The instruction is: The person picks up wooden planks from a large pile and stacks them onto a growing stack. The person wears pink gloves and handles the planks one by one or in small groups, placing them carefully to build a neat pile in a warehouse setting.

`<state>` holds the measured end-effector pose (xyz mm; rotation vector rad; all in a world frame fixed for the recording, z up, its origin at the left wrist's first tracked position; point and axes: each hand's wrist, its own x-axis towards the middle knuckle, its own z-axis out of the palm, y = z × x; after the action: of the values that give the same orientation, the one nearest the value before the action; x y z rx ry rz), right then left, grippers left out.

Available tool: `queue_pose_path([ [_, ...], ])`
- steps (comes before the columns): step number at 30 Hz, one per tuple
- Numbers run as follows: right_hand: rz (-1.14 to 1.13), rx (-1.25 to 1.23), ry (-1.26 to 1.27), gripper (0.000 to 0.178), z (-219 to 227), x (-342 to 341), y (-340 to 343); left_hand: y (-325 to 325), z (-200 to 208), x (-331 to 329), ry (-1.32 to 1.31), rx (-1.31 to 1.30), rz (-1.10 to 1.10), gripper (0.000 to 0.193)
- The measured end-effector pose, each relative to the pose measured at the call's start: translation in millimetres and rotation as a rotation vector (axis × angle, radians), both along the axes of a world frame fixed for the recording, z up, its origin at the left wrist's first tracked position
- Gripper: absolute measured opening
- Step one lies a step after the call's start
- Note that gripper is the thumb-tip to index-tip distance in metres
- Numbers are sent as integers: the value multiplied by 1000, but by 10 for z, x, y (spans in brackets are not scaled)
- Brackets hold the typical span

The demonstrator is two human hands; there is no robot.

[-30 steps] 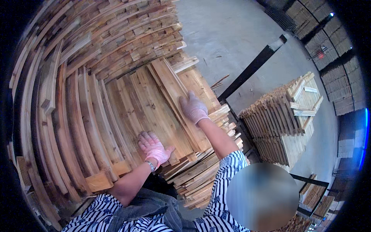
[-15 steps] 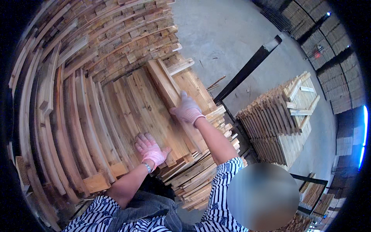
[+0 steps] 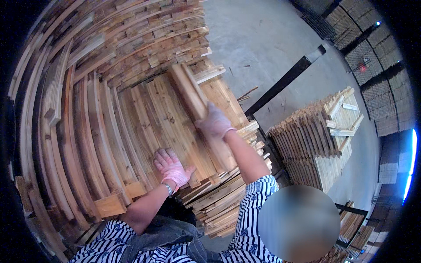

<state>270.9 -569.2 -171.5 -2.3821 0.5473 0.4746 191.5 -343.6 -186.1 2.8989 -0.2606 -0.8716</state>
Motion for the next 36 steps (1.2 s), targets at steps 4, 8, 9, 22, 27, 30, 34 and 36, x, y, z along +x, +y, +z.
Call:
queue_pose_path([
  [4,-197,698,2,96,-385,20,-646,29,-115,-132,-183,-41,-8,116],
  [8,-203,755,24,98,-527,2,-714,56,-41,-106,-147,-28,-3,117],
  [9,-152,683,-16,100,-519,-41,-623,60,-32,-112,-152,-27,-1,117],
  [22,96,-393,-121,84,285,-160,653,72,-126,-162,-131,-4,4,116],
  [27,110,-538,-112,57,65,-21,737,54,-120,-147,-150,-39,12,117],
  [30,58,-550,-222,48,4,-53,815,32,-102,-101,-139,26,-14,114],
  [34,36,-543,-180,46,-144,-2,829,8,-52,-111,-121,-8,-1,114],
  [36,101,-535,-152,50,-13,-9,768,8,-36,-93,-134,-16,0,112],
])
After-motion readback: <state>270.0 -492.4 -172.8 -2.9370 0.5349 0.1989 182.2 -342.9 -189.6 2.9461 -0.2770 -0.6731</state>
